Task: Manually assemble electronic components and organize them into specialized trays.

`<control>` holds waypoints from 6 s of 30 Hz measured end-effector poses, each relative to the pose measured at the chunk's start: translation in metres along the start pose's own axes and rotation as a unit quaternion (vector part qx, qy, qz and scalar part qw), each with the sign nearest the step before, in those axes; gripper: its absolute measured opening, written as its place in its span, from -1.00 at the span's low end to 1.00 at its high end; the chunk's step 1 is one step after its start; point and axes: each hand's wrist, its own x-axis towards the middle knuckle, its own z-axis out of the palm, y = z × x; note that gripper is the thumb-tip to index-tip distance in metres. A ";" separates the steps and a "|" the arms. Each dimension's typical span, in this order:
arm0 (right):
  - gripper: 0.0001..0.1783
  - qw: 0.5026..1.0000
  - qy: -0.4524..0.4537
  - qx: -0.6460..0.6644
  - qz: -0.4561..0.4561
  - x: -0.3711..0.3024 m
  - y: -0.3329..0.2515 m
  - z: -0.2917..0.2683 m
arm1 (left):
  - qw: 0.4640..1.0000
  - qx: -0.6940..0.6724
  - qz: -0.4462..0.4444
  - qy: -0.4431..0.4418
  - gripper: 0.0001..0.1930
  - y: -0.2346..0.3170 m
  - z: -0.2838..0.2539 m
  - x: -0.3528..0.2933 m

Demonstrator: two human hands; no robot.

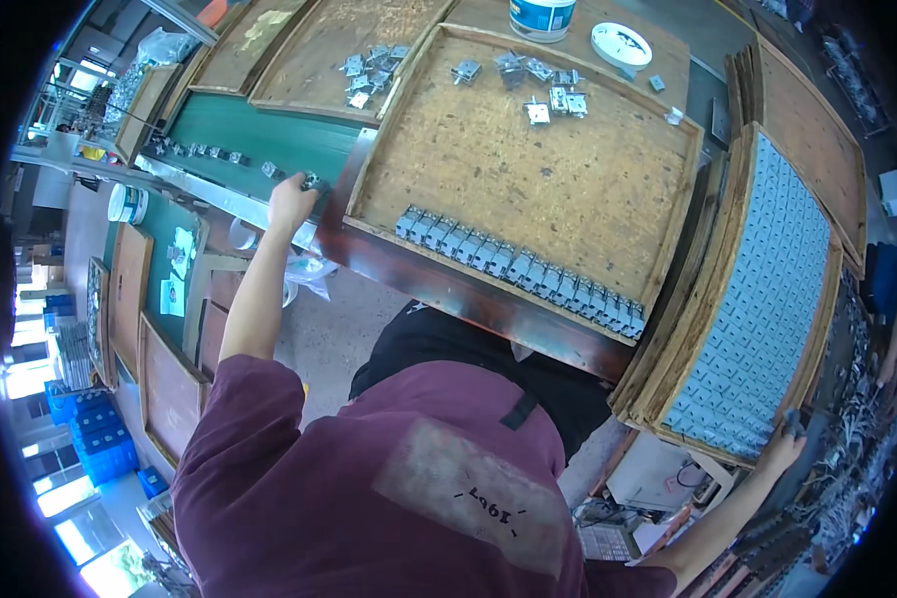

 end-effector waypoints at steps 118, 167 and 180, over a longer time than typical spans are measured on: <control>-0.61 0.927 -0.035 0.358 -0.109 -0.102 -0.078 0.055 | 0.995 -0.018 -0.083 0.046 -0.59 -0.014 0.002 0.039; -0.62 0.793 -0.245 -0.029 -0.558 -0.364 -0.221 0.288 | 0.802 -0.377 0.463 0.017 -0.21 0.200 -0.019 -0.214; -0.57 0.780 -0.480 0.025 -0.401 -0.359 -0.216 0.302 | 0.734 -0.425 0.529 0.007 -0.33 0.179 -0.023 -0.200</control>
